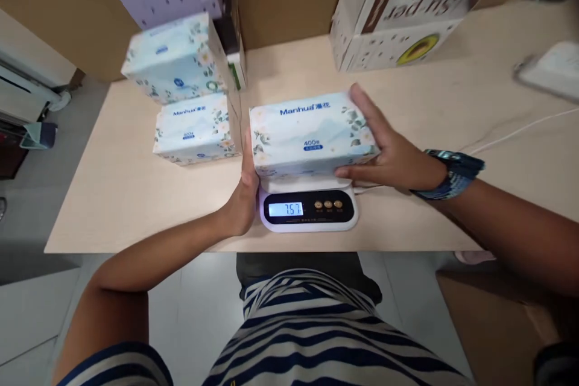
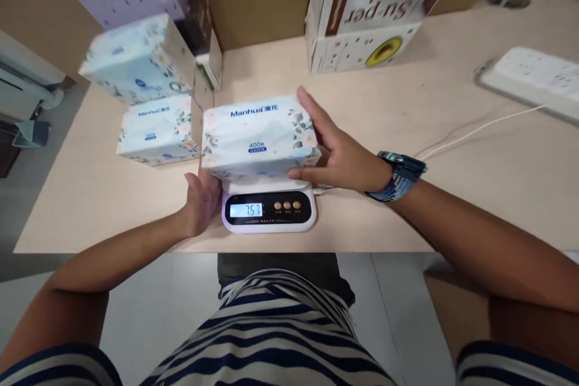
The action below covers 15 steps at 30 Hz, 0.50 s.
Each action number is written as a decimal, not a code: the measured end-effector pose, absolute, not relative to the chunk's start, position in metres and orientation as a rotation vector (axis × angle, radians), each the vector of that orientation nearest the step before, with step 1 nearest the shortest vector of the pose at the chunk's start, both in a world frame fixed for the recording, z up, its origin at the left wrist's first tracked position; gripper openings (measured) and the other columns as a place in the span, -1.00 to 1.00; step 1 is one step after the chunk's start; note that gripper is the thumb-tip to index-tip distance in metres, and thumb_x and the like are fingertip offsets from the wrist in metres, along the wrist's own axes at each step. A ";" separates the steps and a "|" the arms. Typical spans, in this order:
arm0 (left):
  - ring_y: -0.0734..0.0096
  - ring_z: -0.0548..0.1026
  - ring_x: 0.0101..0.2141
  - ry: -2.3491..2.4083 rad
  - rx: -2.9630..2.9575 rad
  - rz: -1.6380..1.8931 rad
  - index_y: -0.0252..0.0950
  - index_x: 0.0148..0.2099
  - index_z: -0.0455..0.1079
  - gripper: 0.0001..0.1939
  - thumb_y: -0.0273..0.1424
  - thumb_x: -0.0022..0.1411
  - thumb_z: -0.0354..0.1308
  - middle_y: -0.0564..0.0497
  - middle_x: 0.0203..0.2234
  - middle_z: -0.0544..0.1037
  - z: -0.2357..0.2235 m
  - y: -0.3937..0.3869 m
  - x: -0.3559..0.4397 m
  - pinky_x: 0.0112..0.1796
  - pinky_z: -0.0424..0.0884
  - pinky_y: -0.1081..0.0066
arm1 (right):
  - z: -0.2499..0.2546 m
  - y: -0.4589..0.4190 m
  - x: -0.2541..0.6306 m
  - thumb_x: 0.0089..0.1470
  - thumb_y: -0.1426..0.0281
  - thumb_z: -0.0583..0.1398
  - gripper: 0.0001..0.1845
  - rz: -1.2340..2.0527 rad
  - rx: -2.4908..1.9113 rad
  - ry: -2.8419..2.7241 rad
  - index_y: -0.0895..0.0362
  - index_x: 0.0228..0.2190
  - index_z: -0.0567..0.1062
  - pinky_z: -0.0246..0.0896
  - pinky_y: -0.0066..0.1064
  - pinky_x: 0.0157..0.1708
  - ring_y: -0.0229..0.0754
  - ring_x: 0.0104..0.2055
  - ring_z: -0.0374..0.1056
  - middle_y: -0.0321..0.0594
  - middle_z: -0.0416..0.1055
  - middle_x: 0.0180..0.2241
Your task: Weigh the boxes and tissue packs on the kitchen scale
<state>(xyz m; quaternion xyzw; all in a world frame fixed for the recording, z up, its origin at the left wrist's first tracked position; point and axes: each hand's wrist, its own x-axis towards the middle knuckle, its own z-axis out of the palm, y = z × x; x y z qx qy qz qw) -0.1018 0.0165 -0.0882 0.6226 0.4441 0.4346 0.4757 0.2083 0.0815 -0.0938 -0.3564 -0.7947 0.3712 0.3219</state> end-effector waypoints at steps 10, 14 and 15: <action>-0.01 -0.36 0.69 1.036 1.328 0.892 0.12 0.61 0.15 0.17 0.64 0.19 -0.16 0.17 0.64 0.15 -0.076 0.009 -0.110 0.65 0.00 -0.07 | -0.097 0.068 0.216 0.10 -0.20 0.46 0.37 0.827 -0.864 -2.172 -0.63 0.55 -0.34 -0.23 0.06 0.69 0.19 0.74 -0.34 -0.92 -0.44 0.66; -0.10 -0.50 0.67 1.019 1.231 0.870 0.13 0.60 0.16 0.22 0.66 0.09 0.02 0.21 0.66 0.08 -0.074 0.010 -0.111 0.65 -0.06 -0.15 | -0.094 0.070 0.222 0.05 -0.26 0.46 0.32 0.787 -0.899 -2.166 -0.68 0.54 -0.21 -0.33 0.03 0.71 0.19 0.73 -0.31 -0.99 -0.33 0.64; -0.09 -0.51 0.67 1.025 1.221 0.874 0.13 0.59 0.17 0.21 0.65 0.09 0.03 0.22 0.66 0.09 -0.073 0.011 -0.110 0.66 -0.08 -0.15 | -0.093 0.070 0.222 0.04 -0.28 0.45 0.31 0.781 -0.905 -2.166 -0.69 0.54 -0.20 -0.34 0.03 0.71 0.20 0.73 -0.31 -1.01 -0.33 0.64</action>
